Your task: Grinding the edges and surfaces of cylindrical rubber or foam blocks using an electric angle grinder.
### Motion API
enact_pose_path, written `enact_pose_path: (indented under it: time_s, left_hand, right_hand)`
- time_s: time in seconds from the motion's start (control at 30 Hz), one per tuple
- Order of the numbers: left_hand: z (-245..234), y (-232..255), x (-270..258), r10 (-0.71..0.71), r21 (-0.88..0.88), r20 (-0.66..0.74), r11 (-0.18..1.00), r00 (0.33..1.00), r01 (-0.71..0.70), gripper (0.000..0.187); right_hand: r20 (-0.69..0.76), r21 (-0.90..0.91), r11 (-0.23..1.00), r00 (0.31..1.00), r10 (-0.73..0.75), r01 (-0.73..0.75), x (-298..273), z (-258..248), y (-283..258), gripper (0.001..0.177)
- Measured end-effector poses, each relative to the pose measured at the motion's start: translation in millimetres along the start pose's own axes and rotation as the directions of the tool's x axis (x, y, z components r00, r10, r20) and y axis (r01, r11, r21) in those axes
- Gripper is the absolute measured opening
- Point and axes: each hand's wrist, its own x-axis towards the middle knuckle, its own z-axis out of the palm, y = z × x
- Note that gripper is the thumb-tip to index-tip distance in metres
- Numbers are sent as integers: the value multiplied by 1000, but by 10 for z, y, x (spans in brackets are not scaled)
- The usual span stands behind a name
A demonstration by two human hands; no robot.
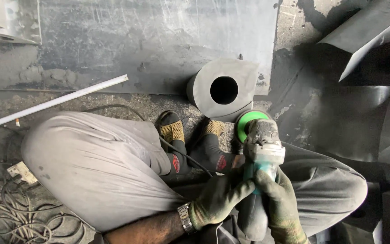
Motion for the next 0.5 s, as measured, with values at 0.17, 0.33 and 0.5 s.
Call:
enact_pose_path:
  time_s: [0.17,0.33,0.5]
  left_hand:
    - [242,-162,-184,111,381,-175,924,978,-37,29]
    - [129,-61,-56,103,458,-142,889,984,-27,30]
    - [154,-24,-8,217,763,-209,647,953,20,27]
  right_hand:
    - [52,-49,999,999,4,-2,49,187,-38,52]
    - [10,-91,996,1000,23,-22,24,173,-144,53]
    - [-55,-70,997,998,17,-20,21,160,-150,52]
